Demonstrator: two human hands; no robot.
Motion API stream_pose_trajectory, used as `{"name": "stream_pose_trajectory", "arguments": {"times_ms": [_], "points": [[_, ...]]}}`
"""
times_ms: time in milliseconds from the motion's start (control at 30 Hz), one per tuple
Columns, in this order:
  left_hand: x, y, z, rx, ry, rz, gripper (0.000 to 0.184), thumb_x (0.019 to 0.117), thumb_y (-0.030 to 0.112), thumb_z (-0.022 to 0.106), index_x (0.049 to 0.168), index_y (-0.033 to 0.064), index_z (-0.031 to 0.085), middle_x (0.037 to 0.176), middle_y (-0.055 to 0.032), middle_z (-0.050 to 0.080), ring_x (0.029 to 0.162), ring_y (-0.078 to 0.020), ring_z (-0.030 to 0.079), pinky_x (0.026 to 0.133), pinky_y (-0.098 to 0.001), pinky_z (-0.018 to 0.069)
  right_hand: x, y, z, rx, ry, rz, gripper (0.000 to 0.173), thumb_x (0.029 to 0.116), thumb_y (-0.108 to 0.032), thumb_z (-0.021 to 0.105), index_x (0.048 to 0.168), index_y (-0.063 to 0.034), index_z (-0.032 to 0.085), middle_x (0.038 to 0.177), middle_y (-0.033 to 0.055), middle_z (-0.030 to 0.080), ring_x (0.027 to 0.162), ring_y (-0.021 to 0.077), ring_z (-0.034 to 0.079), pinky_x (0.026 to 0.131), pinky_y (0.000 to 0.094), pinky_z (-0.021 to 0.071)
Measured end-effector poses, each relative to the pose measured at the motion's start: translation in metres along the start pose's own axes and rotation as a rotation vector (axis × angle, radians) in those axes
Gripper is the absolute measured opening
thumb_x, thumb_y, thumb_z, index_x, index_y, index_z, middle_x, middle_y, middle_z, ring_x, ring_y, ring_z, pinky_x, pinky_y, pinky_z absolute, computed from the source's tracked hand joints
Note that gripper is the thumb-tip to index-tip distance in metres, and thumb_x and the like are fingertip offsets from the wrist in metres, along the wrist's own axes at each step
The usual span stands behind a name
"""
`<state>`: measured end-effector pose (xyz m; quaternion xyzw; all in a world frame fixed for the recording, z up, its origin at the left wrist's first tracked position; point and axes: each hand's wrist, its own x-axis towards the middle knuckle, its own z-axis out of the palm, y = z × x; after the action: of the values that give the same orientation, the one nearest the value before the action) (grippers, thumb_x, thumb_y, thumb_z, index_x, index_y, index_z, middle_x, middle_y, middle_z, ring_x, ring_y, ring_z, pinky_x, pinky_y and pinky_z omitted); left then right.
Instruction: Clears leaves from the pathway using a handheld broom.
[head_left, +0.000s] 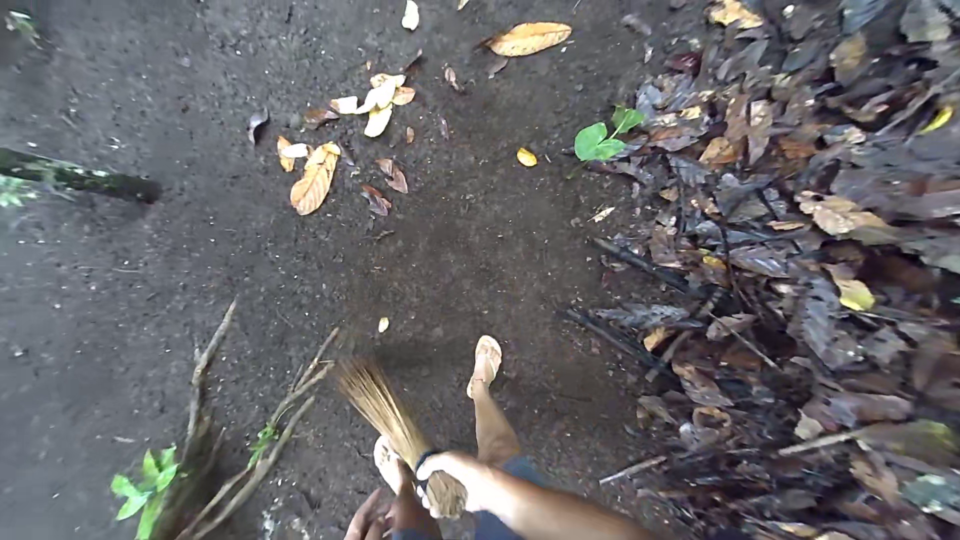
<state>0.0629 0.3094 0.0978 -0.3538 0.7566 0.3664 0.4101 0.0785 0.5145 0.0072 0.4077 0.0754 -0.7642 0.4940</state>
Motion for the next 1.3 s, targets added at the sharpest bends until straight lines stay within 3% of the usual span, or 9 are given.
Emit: {"name": "stream_pose_trajectory", "arguments": {"times_ms": [100,267,433,600,767,933,1033,1167,1300], "points": [[-0.003,0.006,-0.007,-0.011,0.049,0.020,0.043,0.1039,0.005,0.048,0.146,-0.0032,0.046,0.122,-0.0221,0.065,0.099,-0.0225,0.069,0.087,-0.0396,0.0575,0.016,-0.064,-0.026,-0.095,0.007,-0.039,0.022,0.1022,-0.025,0.052,0.113,-0.0069,0.057,0.082,0.0061,0.064,0.067,0.0153,0.063,0.061,0.0317,0.0560],[0.000,0.004,-0.002,-0.025,0.040,-0.012,0.043,0.1039,0.003,0.049,0.146,-0.0032,0.045,0.123,-0.0213,0.064,0.098,-0.0206,0.068,0.086,-0.0373,0.0572,-0.037,-0.201,-0.059,-0.072,0.315,-0.451,0.027,0.1006,-0.018,0.057,0.125,-0.0059,0.055,0.091,0.0099,0.065,0.067,0.0179,0.064,0.058,0.0320,0.0563],[-0.004,0.008,0.013,-0.030,-0.003,-0.011,0.042,0.1038,0.003,0.048,0.145,-0.0040,0.047,0.123,-0.0218,0.065,0.100,-0.0219,0.069,0.087,-0.0384,0.0578,-0.031,-0.136,-0.016,-0.205,0.355,-0.511,0.070,0.0909,-0.014,0.071,0.150,-0.0091,0.034,0.113,0.0208,0.063,0.082,0.0302,0.069,0.071,0.0464,0.0603],[0.003,0.021,0.014,0.000,-0.010,0.035,0.042,0.1035,0.003,0.048,0.145,-0.0036,0.047,0.123,-0.0216,0.065,0.099,-0.0225,0.070,0.087,-0.0397,0.0583,-0.047,-0.116,0.008,0.192,0.023,-0.407,0.027,0.1019,-0.016,0.053,0.126,-0.0055,0.050,0.093,0.0130,0.066,0.070,0.0205,0.067,0.060,0.0342,0.0586],[0.025,0.035,0.002,0.032,-0.024,0.083,0.043,0.1030,0.003,0.049,0.145,-0.0028,0.047,0.122,-0.0199,0.065,0.097,-0.0198,0.069,0.086,-0.0373,0.0580,-0.163,-0.156,-0.102,0.696,0.089,-0.709,0.031,0.1022,-0.031,0.042,0.110,-0.0037,0.054,0.086,0.0117,0.065,0.065,0.0168,0.066,0.055,0.0270,0.0577],[0.039,0.049,-0.003,0.061,-0.050,0.100,0.042,0.1032,0.005,0.051,0.145,-0.0019,0.048,0.124,-0.0207,0.065,0.100,-0.0209,0.068,0.088,-0.0386,0.0565,-0.280,-0.182,-0.198,0.755,0.545,-1.203,0.024,0.1040,-0.028,0.044,0.116,-0.0090,0.050,0.089,0.0098,0.063,0.069,0.0171,0.068,0.059,0.0294,0.0610],[0.051,0.056,0.000,0.075,-0.074,0.136,0.041,0.1033,0.005,0.050,0.144,-0.0014,0.050,0.124,-0.0209,0.066,0.100,-0.0223,0.069,0.088,-0.0398,0.0574,-0.261,-0.169,-0.156,0.527,0.710,-1.144,0.020,0.1057,-0.022,0.043,0.119,-0.0079,0.050,0.088,0.0095,0.064,0.066,0.0173,0.066,0.056,0.0316,0.0590],[0.070,0.085,0.005,0.080,-0.110,0.181,0.041,0.1037,0.005,0.050,0.144,-0.0020,0.050,0.123,-0.0205,0.066,0.099,-0.0223,0.070,0.087,-0.0393,0.0577,-0.203,-0.149,-0.095,0.621,0.516,-1.088,0.022,0.1073,-0.023,0.039,0.111,-0.0060,0.052,0.086,0.0102,0.066,0.063,0.0175,0.066,0.054,0.0308,0.0586],[0.092,0.126,0.001,0.066,-0.130,0.206,0.039,0.1039,0.004,0.049,0.143,0.0002,0.052,0.122,-0.0175,0.068,0.096,-0.0204,0.071,0.085,-0.0371,0.0588,-0.219,-0.158,-0.128,0.908,0.322,-1.105,0.034,0.1044,-0.036,0.038,0.112,-0.0059,0.051,0.088,0.0120,0.065,0.065,0.0178,0.069,0.053,0.0278,0.0601]]}}
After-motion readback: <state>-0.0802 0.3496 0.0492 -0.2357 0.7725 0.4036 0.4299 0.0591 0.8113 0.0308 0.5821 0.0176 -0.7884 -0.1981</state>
